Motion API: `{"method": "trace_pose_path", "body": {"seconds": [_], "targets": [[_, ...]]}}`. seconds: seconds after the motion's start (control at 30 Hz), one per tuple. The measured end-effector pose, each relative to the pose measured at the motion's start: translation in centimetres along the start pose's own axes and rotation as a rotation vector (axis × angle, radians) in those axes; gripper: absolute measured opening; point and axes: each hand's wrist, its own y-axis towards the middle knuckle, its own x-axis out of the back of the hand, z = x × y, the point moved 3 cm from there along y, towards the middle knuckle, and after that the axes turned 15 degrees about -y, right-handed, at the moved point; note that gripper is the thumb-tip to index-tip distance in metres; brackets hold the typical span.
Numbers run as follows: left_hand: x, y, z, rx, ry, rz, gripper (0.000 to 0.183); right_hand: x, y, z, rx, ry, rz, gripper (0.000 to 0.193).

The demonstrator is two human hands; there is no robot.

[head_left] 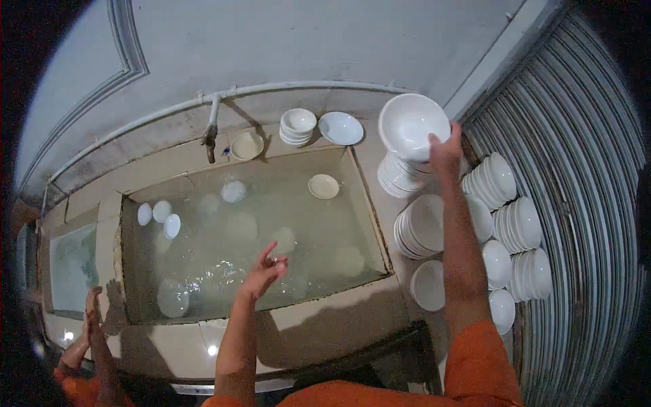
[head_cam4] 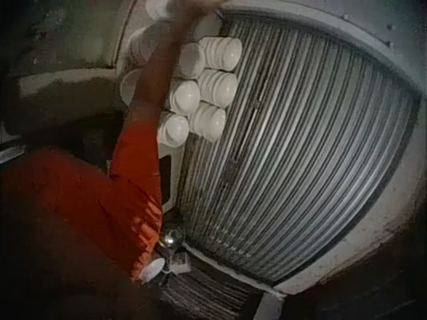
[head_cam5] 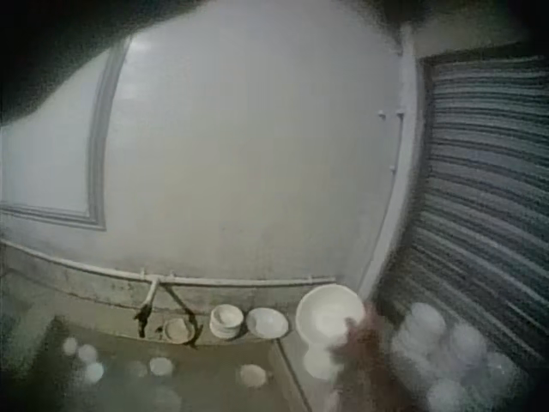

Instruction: The person washes and rinses bowls in a sink by hand, then stacks the clean bowls onto piles on a counter.

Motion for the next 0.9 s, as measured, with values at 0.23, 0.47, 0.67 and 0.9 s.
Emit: {"method": "trace_pose_path", "body": {"seconds": [0.23,0.47,0.67,0.9], "targets": [[5.4,-2.1,3.0,0.076,0.284,-0.217,0.064,-3.8,3.3,-7.8,-0.387,-0.091,0.443,0.037],[-5.0,7.0,2.5,-0.001,0.945,-0.025,0.051,-3.4,2.6,-11.2,-0.072,-0.281,0.43,0.038],[-25.4,18.0,-2.6,-0.301,0.855,0.261,0.066,-3.9,0.8,-10.4,-0.499,0.33,0.725,0.052],[-37.5,24.2,-3.3,-0.329,0.479,0.028,0.084,-4.3,-1.7,-11.7,-0.754,0.92,0.833,0.072]]}}
